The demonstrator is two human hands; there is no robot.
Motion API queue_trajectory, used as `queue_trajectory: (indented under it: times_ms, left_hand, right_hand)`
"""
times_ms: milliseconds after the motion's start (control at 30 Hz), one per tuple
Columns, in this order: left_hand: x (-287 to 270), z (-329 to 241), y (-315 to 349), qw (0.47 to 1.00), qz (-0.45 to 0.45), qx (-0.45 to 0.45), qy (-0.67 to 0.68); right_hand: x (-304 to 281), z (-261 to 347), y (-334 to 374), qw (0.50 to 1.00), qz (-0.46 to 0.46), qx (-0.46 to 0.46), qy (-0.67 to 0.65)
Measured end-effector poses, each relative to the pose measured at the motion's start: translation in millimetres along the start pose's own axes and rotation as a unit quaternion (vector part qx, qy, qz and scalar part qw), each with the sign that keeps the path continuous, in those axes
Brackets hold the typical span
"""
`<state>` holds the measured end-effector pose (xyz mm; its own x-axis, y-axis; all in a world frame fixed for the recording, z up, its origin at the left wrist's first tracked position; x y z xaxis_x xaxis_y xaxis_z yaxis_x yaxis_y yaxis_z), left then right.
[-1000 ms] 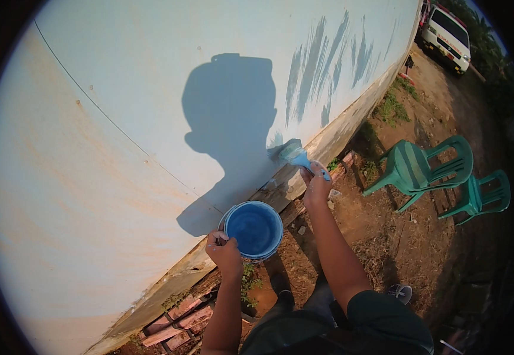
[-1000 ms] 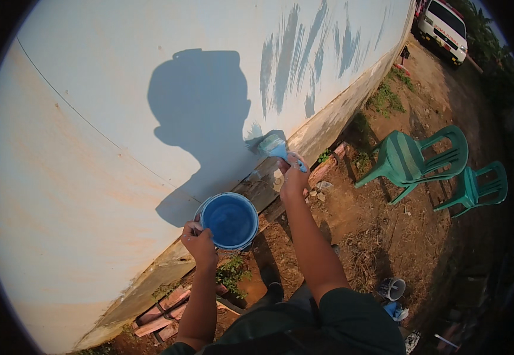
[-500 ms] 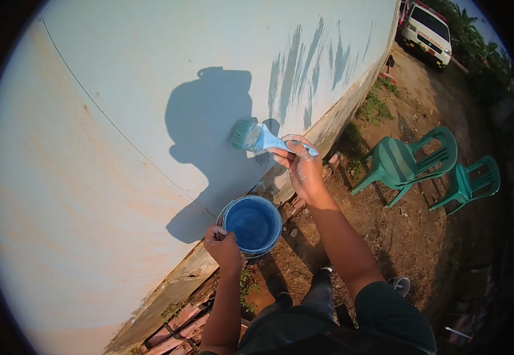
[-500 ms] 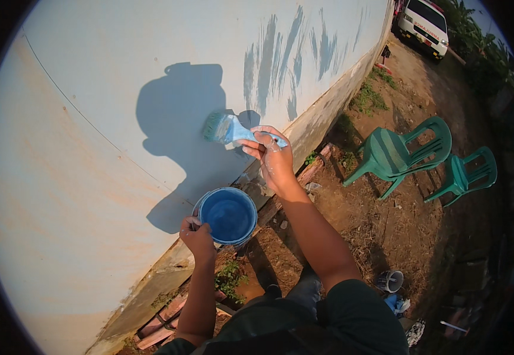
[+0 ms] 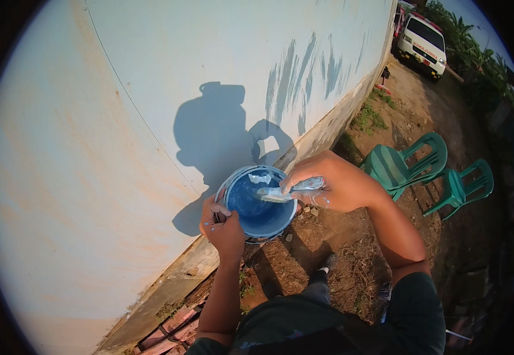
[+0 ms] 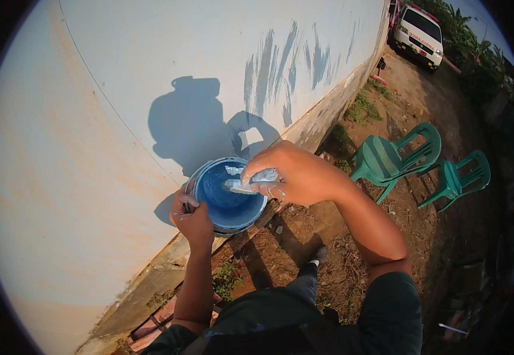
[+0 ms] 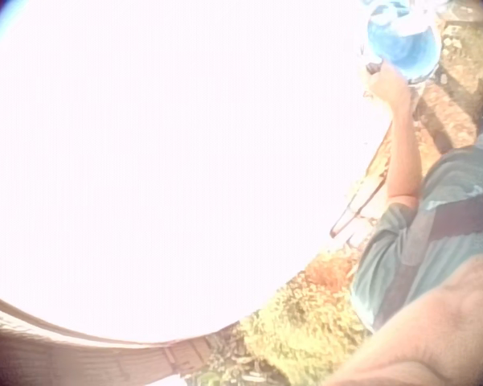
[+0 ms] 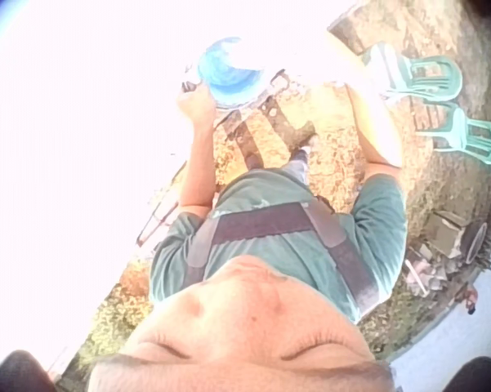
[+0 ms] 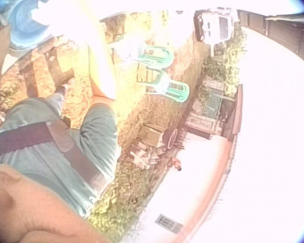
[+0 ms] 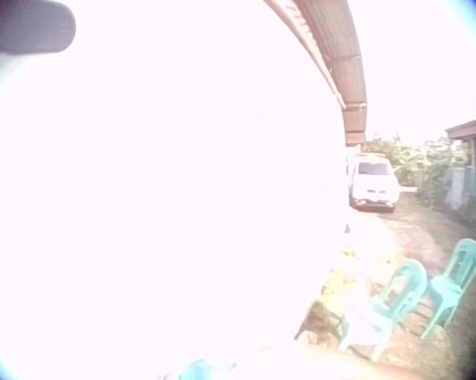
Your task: The person paints an exterior wall with light blue paint using a brush, dipping it into a small bucket of paint and applying it to the wall.
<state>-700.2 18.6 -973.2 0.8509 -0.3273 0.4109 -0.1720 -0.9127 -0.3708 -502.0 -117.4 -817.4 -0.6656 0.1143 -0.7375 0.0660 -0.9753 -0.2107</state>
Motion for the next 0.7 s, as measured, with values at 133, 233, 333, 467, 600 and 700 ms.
queue_trajectory:
  times_ms: [133,233,333,467,600,700]
  left_hand:
    - [-2.7,-16.9,2.3,0.998,-0.009,0.046,-0.038]
    - [-3.1,-23.0,4.3,0.997,-0.006,0.048,-0.06]
    - [-7.6,-24.7,4.5,0.992,-0.007,0.11,-0.06]
    - [-11.4,-30.8,7.3,0.984,-0.006,0.153,-0.086]
    - [-12.9,-34.5,7.7,0.975,0.004,0.191,-0.111]
    - [-17.4,-36.1,6.6,0.963,0.0,0.218,-0.157]
  right_hand:
    - [29.9,10.1,-9.8,0.978,0.043,-0.1,0.179]
    - [49.7,2.9,-13.1,0.955,0.026,-0.151,0.255]
    - [68.7,-7.5,-22.8,0.936,0.036,-0.161,0.31]
    - [87.8,-14.2,-31.0,0.923,0.048,-0.182,0.337]
    - [103.7,-14.1,-36.0,0.908,0.084,-0.185,0.367]
    - [121.2,-13.0,-37.1,0.908,0.084,-0.188,0.366]
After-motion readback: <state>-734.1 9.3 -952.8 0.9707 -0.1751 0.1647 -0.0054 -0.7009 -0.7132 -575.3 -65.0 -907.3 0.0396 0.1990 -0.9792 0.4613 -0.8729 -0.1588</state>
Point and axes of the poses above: each hand's wrist, its own y-axis away from the middle knuckle, its own x-axis out of the palm, z = x × y, the point moved 2 cm from there along -y, towards the middle knuckle, and after that the axes turned 9 degrees about y, right-handed, at the moved point
